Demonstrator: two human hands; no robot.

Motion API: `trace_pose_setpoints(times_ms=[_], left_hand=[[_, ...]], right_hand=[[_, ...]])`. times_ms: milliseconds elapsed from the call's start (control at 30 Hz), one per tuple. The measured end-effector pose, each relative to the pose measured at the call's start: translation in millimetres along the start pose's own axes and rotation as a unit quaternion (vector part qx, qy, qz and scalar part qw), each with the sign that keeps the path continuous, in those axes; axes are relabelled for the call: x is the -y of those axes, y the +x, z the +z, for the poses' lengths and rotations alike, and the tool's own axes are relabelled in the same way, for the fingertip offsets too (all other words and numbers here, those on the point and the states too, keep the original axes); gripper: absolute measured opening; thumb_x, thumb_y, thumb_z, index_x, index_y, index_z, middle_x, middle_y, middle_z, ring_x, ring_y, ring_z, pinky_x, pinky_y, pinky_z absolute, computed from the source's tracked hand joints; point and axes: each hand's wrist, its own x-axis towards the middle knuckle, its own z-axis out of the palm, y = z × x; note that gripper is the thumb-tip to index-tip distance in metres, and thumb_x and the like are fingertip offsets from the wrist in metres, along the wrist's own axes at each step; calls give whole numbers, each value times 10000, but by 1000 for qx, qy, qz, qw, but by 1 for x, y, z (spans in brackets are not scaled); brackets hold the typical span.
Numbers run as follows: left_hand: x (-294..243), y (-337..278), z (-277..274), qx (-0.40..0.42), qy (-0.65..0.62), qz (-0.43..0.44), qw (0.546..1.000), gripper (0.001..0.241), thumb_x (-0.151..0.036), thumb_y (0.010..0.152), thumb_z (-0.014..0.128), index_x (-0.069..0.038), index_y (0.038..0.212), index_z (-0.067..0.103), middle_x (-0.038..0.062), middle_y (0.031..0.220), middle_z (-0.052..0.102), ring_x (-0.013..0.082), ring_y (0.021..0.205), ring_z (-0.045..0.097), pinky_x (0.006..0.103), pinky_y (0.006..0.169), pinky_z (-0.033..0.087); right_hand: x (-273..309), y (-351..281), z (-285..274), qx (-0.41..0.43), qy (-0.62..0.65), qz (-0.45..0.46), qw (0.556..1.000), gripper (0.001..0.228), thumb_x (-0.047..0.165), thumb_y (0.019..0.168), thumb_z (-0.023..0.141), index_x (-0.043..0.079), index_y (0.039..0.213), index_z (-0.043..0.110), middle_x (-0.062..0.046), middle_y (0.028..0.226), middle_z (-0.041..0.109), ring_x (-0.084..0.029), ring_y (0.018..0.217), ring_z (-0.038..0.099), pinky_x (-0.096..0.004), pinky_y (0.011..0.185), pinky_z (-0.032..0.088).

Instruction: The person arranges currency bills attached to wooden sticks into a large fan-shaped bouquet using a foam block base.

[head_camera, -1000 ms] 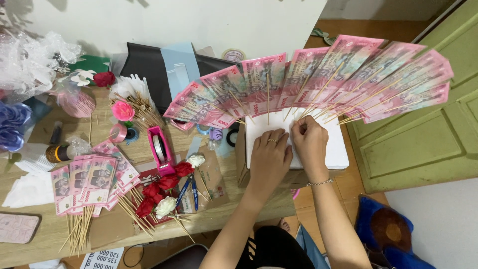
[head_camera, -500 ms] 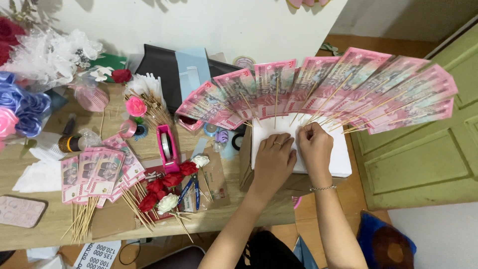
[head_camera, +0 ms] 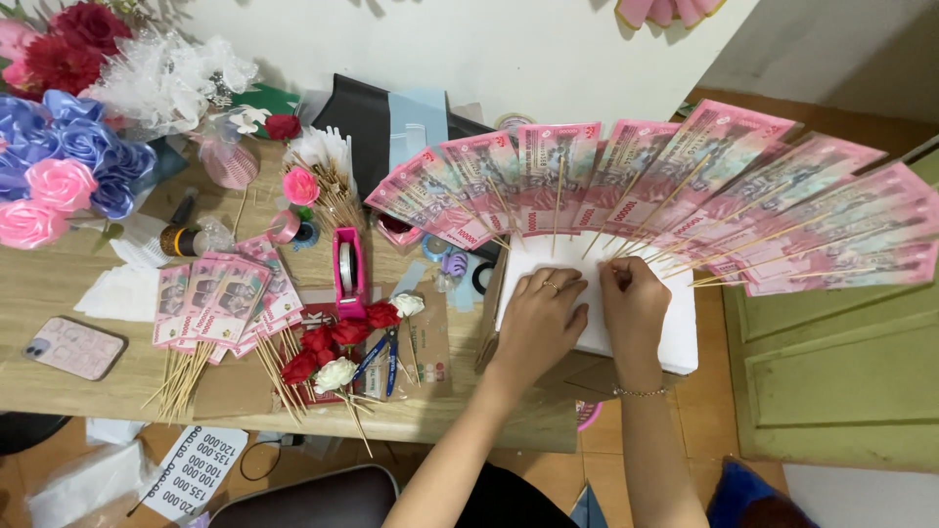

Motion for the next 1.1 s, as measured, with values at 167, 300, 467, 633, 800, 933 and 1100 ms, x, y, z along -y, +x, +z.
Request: trace_pose_setpoints(times_ms=[167,300,467,633,800,933,1100], left_hand=[[-10,9,-17,72,-32,-38,996,236,-179,919,696,-67,1116,764,69,1102,724,209,1091,642,356,928,453],[-16,13,-28,66,-58,-65,994,177,-168,926,692,-89,1065,767,53,1097,732,222,1103,660,361,936,463],[-24,2,-78,-50,-192,-105,975,231,-69,1005,547,-78,1185,691,58,1158,717,251,1120,652,403,1018,501],[31,-77,-98,-143,-193,-247,939,213,-100,1006,571,-47,1194,655,92,1124,696,229,1059,652,344,940,526],[94,-185,-129,-280,-147,-456,832,122,-135,990,589,-108,1072,675,17,1004,698,119,944,647,248,787,494],[149,-255,-170,-335,-19,-559,759,106,-218,979,626,-161,1022,705,-33,970,739,125,835,627,278,784,474],[248,-299,-227,-263,138,-579,759,157,-211,1001,596,-136,1032,730,23,972,722,216,945,661,374,784,498]], right_hand=[[8,-13,-38,53,59,-29,996,89,11,948,726,15,1030,762,-131,757,705,-229,656,661,-351,681,537],[-7,-22,-63,77,95,-34,992,105,48,934,751,97,1025,773,-69,761,717,-178,672,689,-306,702,536],[48,-35,-103,155,229,91,957,143,42,969,635,63,1055,747,-58,791,658,-125,763,608,-250,823,495],[61,-59,-86,271,304,-26,913,160,-9,971,565,-23,1023,716,-105,775,633,-172,739,584,-276,787,488],[71,-83,-6,449,345,-154,810,336,-99,937,429,-7,1036,737,-105,797,687,-175,706,633,-280,690,503],[101,-117,69,555,282,-180,762,326,-37,916,480,30,1022,781,-33,712,670,-129,738,669,-270,732,546],[121,-152,134,611,200,-211,736,320,-15,920,495,46,1014,794,-32,809,742,-116,736,690,-239,686,546]])
